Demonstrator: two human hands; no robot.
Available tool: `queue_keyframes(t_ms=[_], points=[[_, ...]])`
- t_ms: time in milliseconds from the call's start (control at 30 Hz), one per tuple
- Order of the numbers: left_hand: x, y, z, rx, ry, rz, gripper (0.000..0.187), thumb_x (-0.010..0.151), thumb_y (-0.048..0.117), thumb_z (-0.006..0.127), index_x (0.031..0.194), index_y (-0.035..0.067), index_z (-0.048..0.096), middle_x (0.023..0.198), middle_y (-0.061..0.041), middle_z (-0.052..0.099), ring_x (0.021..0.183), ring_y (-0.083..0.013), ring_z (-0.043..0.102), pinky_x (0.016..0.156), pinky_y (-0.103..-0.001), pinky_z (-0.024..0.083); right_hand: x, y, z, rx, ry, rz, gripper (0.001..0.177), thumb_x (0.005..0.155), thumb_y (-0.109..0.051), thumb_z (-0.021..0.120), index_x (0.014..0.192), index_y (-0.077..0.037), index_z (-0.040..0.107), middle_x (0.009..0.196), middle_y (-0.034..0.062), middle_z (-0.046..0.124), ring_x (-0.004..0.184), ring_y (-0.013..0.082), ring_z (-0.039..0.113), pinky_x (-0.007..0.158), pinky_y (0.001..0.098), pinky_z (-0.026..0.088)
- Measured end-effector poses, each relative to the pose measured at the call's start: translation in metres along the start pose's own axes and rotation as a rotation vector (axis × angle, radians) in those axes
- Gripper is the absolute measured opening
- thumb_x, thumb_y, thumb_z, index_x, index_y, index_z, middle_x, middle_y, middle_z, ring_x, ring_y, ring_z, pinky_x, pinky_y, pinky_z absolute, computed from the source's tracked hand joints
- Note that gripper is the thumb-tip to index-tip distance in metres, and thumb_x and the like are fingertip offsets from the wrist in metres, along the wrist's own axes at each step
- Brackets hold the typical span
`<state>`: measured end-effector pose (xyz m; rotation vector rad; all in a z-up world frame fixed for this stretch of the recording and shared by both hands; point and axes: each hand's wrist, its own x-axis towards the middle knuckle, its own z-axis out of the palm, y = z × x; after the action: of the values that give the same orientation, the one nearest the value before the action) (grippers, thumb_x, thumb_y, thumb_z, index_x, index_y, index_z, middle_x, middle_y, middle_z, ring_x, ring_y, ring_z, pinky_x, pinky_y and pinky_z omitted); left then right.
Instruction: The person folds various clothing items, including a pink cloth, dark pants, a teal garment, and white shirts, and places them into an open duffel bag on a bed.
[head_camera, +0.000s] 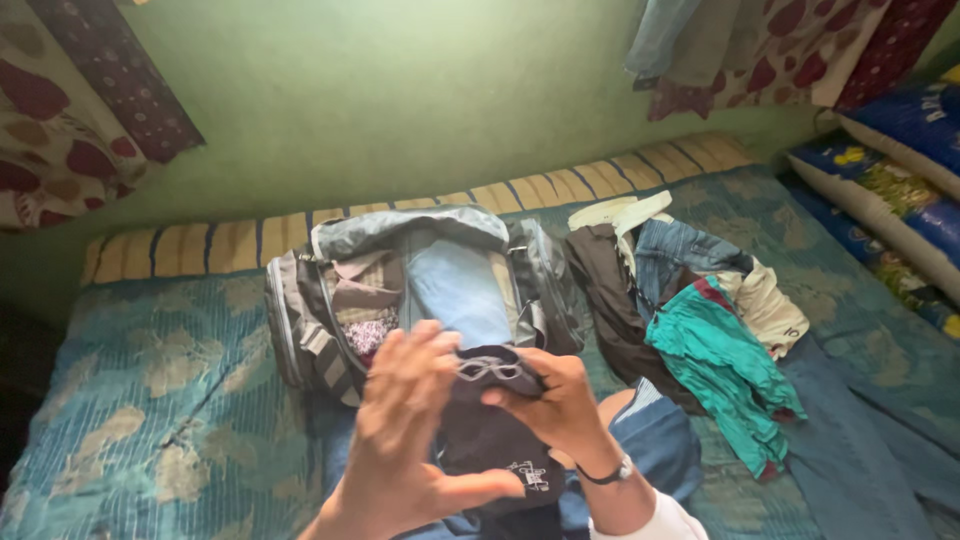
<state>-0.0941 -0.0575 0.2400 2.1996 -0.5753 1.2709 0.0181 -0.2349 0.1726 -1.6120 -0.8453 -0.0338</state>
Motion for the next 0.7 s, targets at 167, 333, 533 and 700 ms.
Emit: queue_keyframes(t_ms=[167, 333, 533, 700], points=[[0.016, -0.035, -0.001, 0.054, -0.621, -0.135, 0.1, 0.049, 0.064, 0.086, 0.12, -0.002, 0.059, 0.099, -0.015, 0.07, 0.1, -0.0331, 0.068, 0.087, -0.046, 0.055, -0.014, 0.004, 0.016, 0.028, -0.173, -0.117, 0.048, 0.076, -0.012, 0.095, 0.117, 0.0, 0.073, 0.087, 0.0033, 0.077, 0.075, 0.007, 0.069, 0.07, 0.0239, 0.055], [0.017, -0.055, -0.016, 0.096, -0.655, -0.131, 0.055, 0.061, 0.06, 0.083, 0.076, 0.011, 0.064, 0.068, -0.006, 0.066, 0.067, -0.0289, 0.069, 0.057, -0.041, 0.052, -0.015, 0.024, 0.015, 0.541, -0.349, 0.135, 0.092, 0.075, -0.003, 0.09, 0.151, -0.002, 0.037, 0.123, 0.0127, 0.068, 0.113, 0.0185, 0.064, 0.099, 0.0338, 0.051], [0.064, -0.05, -0.051, 0.331, -0.515, 0.002, 0.061, 0.058, 0.063, 0.079, 0.069, 0.008, 0.057, 0.063, -0.007, 0.058, 0.062, -0.0284, 0.066, 0.055, -0.043, 0.05, -0.035, 0.052, 0.047, 0.335, 0.059, -0.191, 0.105, 0.067, -0.023, 0.098, 0.148, -0.013, 0.032, 0.156, 0.0186, 0.04, 0.144, 0.0295, 0.045, 0.117, 0.0429, 0.038], [0.102, -0.046, -0.067, 0.401, -0.528, 0.119, 0.06, 0.061, 0.065, 0.072, 0.074, 0.008, 0.057, 0.069, -0.005, 0.061, 0.068, -0.0283, 0.068, 0.058, -0.041, 0.051, -0.045, 0.072, 0.048, 0.018, 0.091, -0.31, 0.083, 0.063, -0.034, 0.098, 0.131, -0.012, 0.056, 0.158, 0.0249, 0.044, 0.147, 0.0386, 0.048, 0.118, 0.0478, 0.043]])
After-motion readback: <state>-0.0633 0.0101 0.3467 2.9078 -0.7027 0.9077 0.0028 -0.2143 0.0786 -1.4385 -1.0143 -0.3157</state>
